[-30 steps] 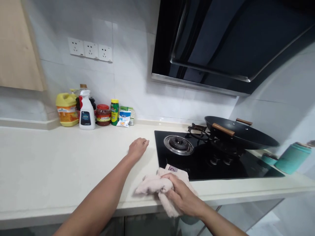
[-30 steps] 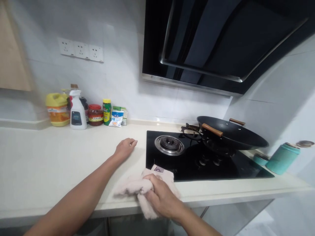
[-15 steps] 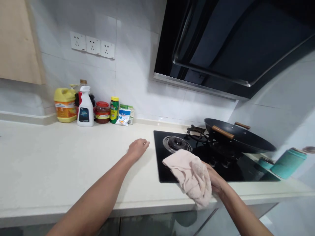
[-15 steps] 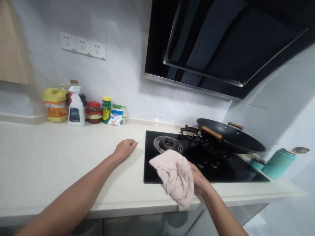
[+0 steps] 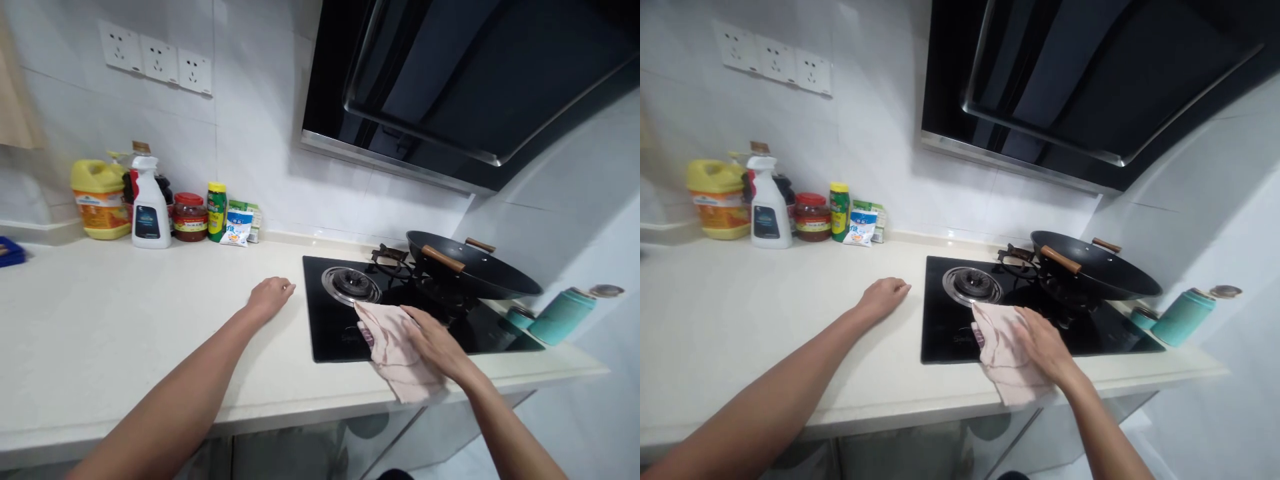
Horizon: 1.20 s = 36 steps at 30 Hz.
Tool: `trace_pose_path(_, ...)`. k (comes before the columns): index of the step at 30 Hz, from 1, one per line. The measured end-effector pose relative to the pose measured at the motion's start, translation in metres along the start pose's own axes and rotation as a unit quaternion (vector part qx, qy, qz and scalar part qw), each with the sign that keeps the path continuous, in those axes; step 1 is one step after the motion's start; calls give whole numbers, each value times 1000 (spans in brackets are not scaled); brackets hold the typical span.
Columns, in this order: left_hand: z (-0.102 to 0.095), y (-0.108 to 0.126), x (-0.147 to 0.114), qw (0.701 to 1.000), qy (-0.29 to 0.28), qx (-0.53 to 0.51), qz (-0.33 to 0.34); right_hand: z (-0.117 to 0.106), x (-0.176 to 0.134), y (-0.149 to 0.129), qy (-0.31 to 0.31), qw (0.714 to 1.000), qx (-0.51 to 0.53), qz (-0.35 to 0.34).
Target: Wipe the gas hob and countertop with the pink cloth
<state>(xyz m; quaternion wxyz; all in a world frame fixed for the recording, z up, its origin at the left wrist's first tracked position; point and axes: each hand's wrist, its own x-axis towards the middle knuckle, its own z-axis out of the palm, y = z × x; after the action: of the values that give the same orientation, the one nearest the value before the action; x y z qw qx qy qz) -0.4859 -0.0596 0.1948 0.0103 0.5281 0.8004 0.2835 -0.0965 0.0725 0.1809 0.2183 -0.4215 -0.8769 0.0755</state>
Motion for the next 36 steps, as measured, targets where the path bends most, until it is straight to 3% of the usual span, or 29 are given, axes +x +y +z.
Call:
trace_pose_path(2,0,1,0,1000,0,1,0,21,4,-18,-74,996,-49,26)
trace_pose_path(5,1,0,1,1000,-3,5,0,42,12,-46,-132,986,-93,31)
trace_pose_path(12,3,0,2,1000,-11,24,5,52,25,-141,-217,969,-9,-120)
trace_pose_path(17,3,1,1,999,-10,36,22,61,-2,-186,-191,946,41,-260)
trace_pose_path(21,3,2,1,999,-12,44,26,54,-26,-173,-150,949,68,-270)
trace_pose_path(26,3,1,1,998,-23,48,26,49,-28,-111,-84,972,49,-213)
trace_pose_path(31,4,2,0,998,-38,45,23,60,3,-47,-10,998,-39,-52)
trace_pose_path(36,6,3,1,998,-37,46,27,64,48,-29,-25,992,-114,42)
